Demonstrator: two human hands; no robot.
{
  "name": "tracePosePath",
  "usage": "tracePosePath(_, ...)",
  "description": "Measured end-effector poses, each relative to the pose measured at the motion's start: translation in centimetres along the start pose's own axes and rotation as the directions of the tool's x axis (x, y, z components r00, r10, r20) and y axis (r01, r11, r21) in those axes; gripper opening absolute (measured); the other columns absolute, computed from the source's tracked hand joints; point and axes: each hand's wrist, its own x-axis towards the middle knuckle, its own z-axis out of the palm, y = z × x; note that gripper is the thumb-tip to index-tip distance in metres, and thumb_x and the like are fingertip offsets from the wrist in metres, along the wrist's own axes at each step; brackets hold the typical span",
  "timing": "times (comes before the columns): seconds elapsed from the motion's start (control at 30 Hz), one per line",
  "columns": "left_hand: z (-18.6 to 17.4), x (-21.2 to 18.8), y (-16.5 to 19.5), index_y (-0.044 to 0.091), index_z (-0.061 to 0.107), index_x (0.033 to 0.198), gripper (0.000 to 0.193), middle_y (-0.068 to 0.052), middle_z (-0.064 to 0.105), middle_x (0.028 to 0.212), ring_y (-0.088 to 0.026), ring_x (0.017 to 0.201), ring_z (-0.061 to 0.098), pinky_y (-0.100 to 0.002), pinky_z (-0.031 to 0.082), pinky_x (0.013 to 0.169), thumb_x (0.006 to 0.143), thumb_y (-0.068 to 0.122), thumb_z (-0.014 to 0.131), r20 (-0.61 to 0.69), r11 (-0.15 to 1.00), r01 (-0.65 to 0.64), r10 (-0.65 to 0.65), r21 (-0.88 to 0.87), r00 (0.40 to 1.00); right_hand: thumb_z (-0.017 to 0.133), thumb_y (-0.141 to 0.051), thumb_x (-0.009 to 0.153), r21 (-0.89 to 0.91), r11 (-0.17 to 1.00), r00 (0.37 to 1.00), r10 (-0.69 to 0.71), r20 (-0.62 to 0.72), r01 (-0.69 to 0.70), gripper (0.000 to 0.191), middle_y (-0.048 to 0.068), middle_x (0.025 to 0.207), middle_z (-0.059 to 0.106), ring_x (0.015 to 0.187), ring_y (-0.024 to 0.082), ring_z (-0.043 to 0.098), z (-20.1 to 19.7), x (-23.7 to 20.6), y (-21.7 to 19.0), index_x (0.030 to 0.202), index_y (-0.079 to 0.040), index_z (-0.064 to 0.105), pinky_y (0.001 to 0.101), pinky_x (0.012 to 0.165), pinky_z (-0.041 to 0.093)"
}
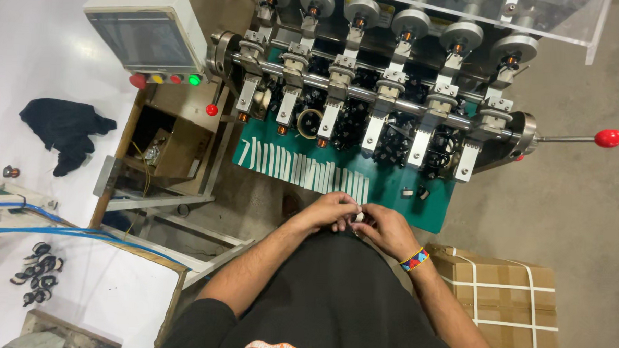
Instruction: The person operates a multi-station assembly machine, manually rotating a crank to advance the parts. They use a metal spatula to clear debris and a pair of shears to trim excess material from the components. The person then assembles small copper and black plastic parts by hand and wipes the machine surface with a cloth.
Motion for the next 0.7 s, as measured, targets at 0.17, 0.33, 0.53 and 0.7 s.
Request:
tracePosePath(0.17,-2.8,-0.1,4.6,0.003,0.067,0.116,0.052,-0.006,0.072,0.079,-0.016,0.068,0.070,-0.032,0.054,0.060,0.089,0.044,0.081,-0.337,0.763,-0.211,0.492,0.611,0.803,0.079,-0.037,0.082,-0.389,0.883,0.964,0.221,-0.151,-0.263,0.036,0.013,0.089,0.076,0.087,0.034,0.072,2.7,0.8,8.2,0.108,-0.013,0.070,0.0471,0.073,0.056)
tracePosePath(0.33,-8.3,0.0,11.5,0.003,0.064,0.128,0.048,-0.004,0.066,0.067,-0.012,0.060,0.061,-0.029,0.051,0.059,0.093,0.033,0.077,-0.470,0.780,-0.431,0.620,0.453,0.628,0.080,-0.031,0.079,-0.242,0.856,0.865,0.362,-0.348,-0.456,0.038,0.015,0.094,0.076,0.090,0.036,0.072,3.1,1.8,14.6,0.111,-0.013,0.070,0.0478,0.077,0.056)
tracePosePath(0.53,-10.6,-3.7,13.4,0.005,0.076,0.107,0.019,-0.008,0.073,0.087,-0.016,0.070,0.067,-0.029,0.053,0.062,0.096,0.020,0.075,-0.375,0.625,-0.569,0.778,0.534,0.503,0.071,-0.028,0.092,-0.094,0.934,0.806,0.244,-0.539,-0.346,0.025,0.013,0.089,0.075,0.083,0.033,0.072,5.0,5.2,10.0,0.111,-0.012,0.073,0.0442,0.073,0.056)
tracePosePath(0.7,-13.6,-6.5,8.8,0.005,0.074,0.101,0.013,-0.012,0.073,0.089,-0.022,0.073,0.071,-0.032,0.054,0.064,0.096,0.016,0.073,-0.493,0.595,-0.377,0.802,0.710,0.337,0.068,-0.028,0.093,0.006,0.986,0.905,0.157,-0.395,-0.169,0.024,0.010,0.097,0.074,0.084,0.024,0.073,7.4,8.9,2.6,0.108,-0.011,0.074,0.0369,0.073,0.058)
